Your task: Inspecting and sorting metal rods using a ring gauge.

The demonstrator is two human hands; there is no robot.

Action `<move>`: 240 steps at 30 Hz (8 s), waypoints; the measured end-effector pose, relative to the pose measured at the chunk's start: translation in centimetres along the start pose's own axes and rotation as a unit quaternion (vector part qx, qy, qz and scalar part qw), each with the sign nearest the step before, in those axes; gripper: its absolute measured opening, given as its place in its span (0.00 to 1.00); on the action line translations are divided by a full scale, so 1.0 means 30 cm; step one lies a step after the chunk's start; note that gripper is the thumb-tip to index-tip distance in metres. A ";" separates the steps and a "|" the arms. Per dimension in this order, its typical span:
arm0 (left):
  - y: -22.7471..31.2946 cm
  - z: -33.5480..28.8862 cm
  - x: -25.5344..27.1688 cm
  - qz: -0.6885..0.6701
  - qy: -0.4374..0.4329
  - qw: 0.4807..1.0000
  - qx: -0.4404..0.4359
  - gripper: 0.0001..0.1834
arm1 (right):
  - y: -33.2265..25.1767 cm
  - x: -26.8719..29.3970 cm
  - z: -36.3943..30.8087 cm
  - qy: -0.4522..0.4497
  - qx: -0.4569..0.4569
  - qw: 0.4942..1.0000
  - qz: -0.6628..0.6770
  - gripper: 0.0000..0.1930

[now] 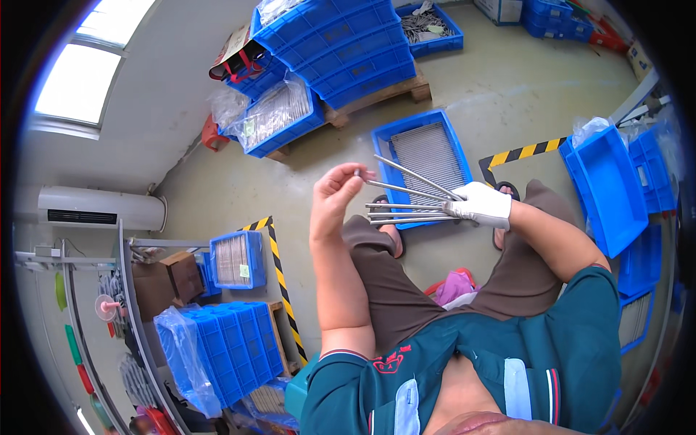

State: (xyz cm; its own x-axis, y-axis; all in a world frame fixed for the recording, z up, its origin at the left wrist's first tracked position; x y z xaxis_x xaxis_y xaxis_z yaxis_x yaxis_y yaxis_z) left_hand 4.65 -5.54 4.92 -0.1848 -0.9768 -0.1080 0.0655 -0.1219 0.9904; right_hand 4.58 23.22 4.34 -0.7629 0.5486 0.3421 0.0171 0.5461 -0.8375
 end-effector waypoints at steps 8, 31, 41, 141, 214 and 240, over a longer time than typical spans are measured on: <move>-0.022 0.016 -0.025 0.022 0.030 0.999 0.027 0.14 | 0.015 -0.034 0.011 0.052 0.078 0.980 -0.174 0.21; -0.035 0.013 -0.021 0.009 0.037 0.999 0.028 0.12 | -0.009 -0.064 0.004 0.106 0.053 0.952 -0.281 0.21; -0.046 0.079 0.045 -0.088 0.074 0.993 -0.040 0.17 | 0.092 0.194 -0.348 0.557 0.132 0.807 -0.142 0.18; 0.015 -0.064 0.038 -0.081 0.226 0.970 0.027 0.24 | 0.695 -0.505 0.941 -0.166 0.209 0.777 -0.570 0.10; 0.034 -0.031 -0.008 -0.192 0.186 0.964 0.014 0.14 | 0.659 0.004 0.708 -0.080 -0.276 0.720 -0.632 0.11; -0.057 0.069 -0.044 -0.199 0.211 0.957 0.013 0.14 | -0.089 0.122 -0.026 0.351 0.175 0.918 0.066 0.16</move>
State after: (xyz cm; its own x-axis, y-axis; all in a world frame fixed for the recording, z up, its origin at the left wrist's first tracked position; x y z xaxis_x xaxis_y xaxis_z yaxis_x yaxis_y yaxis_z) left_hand 2.75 -3.68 3.55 0.2234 -0.8388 -0.4965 0.0479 -0.4993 0.8651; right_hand 2.23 24.27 8.15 -0.1637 0.9350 0.3146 -0.2217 0.2759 -0.9353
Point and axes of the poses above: each hand's wrist, its own z-axis towards the middle knuckle, its own x-axis out of the back of the hand, y = z × x, the point moved 1 cm from there along z, towards the middle knuckle
